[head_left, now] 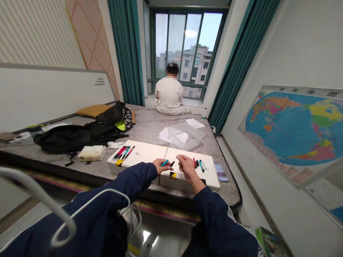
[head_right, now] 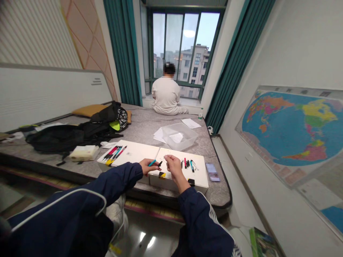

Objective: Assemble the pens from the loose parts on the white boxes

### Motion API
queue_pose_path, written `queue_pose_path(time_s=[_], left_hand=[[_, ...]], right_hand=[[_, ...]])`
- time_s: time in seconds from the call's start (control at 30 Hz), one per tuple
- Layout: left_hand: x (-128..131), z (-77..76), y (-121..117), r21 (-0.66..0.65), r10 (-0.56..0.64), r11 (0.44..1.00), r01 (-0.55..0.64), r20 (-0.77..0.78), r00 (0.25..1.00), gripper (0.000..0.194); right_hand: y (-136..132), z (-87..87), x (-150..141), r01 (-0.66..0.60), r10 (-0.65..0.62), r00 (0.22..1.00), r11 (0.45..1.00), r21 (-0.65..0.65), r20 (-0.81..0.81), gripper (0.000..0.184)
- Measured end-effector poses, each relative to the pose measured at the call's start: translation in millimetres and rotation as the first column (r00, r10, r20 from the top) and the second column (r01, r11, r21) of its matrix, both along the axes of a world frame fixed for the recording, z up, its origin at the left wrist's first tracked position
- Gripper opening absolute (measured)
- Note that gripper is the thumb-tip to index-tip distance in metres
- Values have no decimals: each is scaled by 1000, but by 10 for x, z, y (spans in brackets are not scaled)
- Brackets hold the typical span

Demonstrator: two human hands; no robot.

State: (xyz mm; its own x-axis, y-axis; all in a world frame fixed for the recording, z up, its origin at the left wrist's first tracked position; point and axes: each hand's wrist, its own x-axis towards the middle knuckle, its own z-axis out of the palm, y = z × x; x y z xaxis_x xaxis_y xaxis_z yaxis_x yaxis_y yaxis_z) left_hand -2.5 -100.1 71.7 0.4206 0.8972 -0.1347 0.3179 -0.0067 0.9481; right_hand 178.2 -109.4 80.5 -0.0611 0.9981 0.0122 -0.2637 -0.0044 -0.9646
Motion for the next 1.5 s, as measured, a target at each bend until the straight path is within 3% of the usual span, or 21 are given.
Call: queue_pose_path(time_s=[0.23,0.57,0.83,0.97,1.13,1.23,1.37,1.5], left_hand=[[41,135,-84,0,-26,1000,26,31,999,49],[26,114,-91,-25,-12,1000,13,43,999,51],[-4,148,-76,15,-15,1000,14,67,998,50],[-6,137,-66,0,3,1000,-3,85,996,52],[-11,78,-28,-15,33,999,-32,57,998,49],[-8,47,-19,-40,43,998,-40,58,997,48],[-10,40,-35,-34,21,999,-18,68,997,48],[-26,17,-48,-31,27,999,-26,44,999,47]], right_hand=[[-71,6,-91,11,-10,999,999,36,-39,30],[-96,-86,-114,-19,10,994,997,79,110,29],[-164,-26,-77,-90,81,981,995,46,178,36],[-172,-61,-17,-84,82,996,996,-39,-35,26],[-102,-189,137,-144,9,914,942,-303,-407,22],[-54,-255,175,-103,-73,885,932,-346,-460,31],[-5,-283,221,21,-169,900,937,-348,-401,29],[69,-180,419,184,-250,924,954,-236,-290,18]])
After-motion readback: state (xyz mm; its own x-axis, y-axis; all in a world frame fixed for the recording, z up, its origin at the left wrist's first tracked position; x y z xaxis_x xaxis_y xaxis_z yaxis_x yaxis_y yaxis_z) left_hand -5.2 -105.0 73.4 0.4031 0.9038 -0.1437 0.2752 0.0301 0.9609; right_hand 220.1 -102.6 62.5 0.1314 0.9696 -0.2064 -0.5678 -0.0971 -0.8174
